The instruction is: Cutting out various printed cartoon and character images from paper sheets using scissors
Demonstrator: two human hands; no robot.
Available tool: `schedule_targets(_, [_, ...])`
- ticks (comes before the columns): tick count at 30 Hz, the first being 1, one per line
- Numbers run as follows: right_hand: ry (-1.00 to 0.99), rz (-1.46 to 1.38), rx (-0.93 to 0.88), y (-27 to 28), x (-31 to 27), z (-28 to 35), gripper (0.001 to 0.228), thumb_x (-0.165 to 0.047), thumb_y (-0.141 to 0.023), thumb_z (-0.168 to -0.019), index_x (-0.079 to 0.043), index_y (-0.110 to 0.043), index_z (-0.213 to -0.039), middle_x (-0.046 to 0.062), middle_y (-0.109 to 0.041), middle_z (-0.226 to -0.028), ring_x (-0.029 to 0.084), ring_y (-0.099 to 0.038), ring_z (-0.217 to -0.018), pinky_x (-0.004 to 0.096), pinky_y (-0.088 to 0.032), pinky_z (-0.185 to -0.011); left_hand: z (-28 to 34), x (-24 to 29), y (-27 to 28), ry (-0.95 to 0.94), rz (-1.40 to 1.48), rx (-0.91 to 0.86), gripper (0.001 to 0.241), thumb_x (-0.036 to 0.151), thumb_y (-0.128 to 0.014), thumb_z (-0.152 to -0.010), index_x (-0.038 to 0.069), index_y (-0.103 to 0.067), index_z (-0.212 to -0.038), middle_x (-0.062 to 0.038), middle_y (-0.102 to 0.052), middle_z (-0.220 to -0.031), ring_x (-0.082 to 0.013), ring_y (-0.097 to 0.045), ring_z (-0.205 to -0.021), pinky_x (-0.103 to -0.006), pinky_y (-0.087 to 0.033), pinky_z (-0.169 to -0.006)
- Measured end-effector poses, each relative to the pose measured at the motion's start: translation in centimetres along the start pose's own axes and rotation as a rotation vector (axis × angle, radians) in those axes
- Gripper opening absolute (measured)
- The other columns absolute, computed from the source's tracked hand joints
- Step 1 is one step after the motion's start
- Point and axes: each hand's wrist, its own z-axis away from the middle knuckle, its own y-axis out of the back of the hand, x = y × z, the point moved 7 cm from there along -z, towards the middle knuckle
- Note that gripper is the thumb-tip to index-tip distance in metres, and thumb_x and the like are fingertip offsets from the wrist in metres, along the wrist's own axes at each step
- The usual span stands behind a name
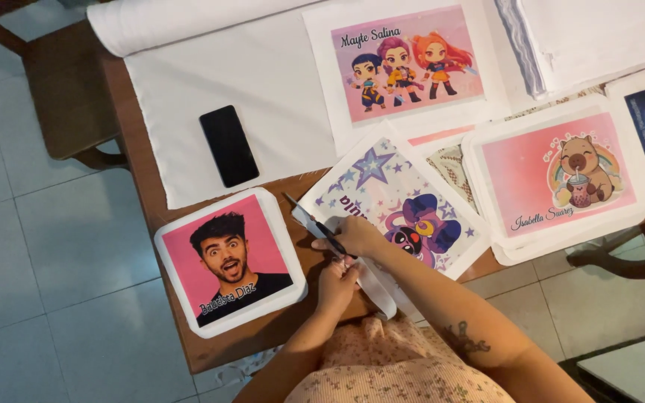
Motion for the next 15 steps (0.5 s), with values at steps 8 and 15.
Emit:
schedule_targets(8, [0.054,-0.134,-0.163,0.4,-0.6,4.0,0.046,-0.053,-0.077,-0.081,-0.009,-0.072,-0.071,0.004,-0.068,-0.058,0.016,-0.068,-0.059,0.027,-0.054,-0.067,4.7,2.4,2.6,-0.085,-0.029,-0.149,0.021,0.016,-0.068,-0.091,0.000,-0.071,-0.104,-0.014,-0.076,-0.098,-0.0199,-0.072,-0.081,-0.0317,-0.059,-0.067])
schedule_targets(15, [0.080,-0.130,0.191,4.1,8.2,9.8,0.054,-0.061,-0.075,-0.082,-0.012,-0.055,-0.068,0.002,-0.061,-0.056,0.015,-0.059,-0.053,0.030,-0.042,-0.057,13.0,-13.8,22.1,0.477,0.209,0.021,0.027,-0.006,-0.071,-0.088,-0.010,-0.077,-0.114,-0.027,-0.078,-0.102,-0.0377,-0.074,-0.090,-0.0488,-0.063,-0.077])
